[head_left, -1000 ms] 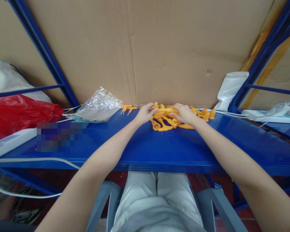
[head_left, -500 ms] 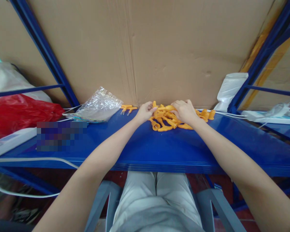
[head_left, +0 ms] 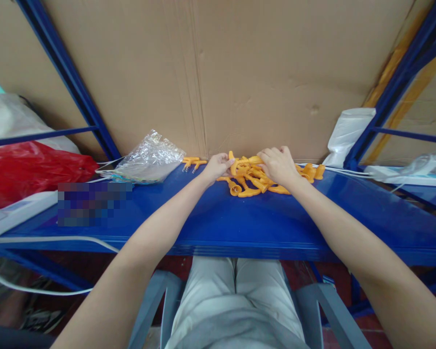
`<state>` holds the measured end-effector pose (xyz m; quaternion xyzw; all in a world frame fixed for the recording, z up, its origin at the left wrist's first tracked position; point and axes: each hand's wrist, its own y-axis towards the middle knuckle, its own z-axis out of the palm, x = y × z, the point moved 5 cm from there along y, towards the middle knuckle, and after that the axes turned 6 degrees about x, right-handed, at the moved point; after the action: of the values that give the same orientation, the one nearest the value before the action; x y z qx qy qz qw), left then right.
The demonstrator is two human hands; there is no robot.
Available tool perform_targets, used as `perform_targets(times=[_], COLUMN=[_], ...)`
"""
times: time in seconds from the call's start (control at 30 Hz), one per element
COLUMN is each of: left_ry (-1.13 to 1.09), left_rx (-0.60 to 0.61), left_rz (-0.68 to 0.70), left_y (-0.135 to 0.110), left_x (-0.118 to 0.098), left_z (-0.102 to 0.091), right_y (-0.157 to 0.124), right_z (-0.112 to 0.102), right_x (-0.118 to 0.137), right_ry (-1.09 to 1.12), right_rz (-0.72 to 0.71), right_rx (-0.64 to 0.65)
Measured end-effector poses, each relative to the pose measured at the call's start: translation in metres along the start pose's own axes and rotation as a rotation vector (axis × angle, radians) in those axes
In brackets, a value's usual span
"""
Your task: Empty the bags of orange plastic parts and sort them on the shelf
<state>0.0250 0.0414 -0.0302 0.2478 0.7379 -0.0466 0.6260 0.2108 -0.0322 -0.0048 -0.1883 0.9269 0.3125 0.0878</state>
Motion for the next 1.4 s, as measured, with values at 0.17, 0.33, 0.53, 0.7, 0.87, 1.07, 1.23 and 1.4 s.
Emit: perform_targets(times=[0.17, 0.33, 0.53, 0.7, 0.87, 1.07, 1.23, 1.4], left_ry=[0.136, 0.205, 0.281, 0.369, 0.430, 0.507, 0.549, 0.600], left_rx=[-0.027, -0.123, -0.179, -0.223, -0.229, -0.184, -0.163, -0.129], left_rz=[0.317, 0.448, 0.529, 0.539, 0.592, 0.653, 0.682, 0.695], left_y=[0.013, 0.012, 0.003, -0.002, -0.008, -0.020, -0.024, -0.025], left_x=[0.006, 0.004, -0.006, -0.010, -0.015, -0.023, -0.028, -0.029], left_z=[-0.007, -0.010, -0.011, -0.010, -0.010, 0.005, 0.010, 0.010], right_y=[0.000, 0.003, 0.003, 0.001, 0.001, 0.001, -0.001, -0.001], right_z=[0.007, 0.021, 0.028, 0.027, 0.028, 0.022, 0.011, 0.003], right_x=[-0.015, -0.028, -0.024, -0.023, -0.020, -0.015, -0.017, -0.019], right_ry=[0.308, 0.937, 1.450, 1.569, 1.554, 1.517, 1.359, 1.081], right_rz=[0.018, 0.212, 0.392, 0.447, 0.423, 0.437, 0.291, 0.097], right_rx=[-0.014, -0.007, 0.094, 0.146, 0.237, 0.227, 0.205, 0.244])
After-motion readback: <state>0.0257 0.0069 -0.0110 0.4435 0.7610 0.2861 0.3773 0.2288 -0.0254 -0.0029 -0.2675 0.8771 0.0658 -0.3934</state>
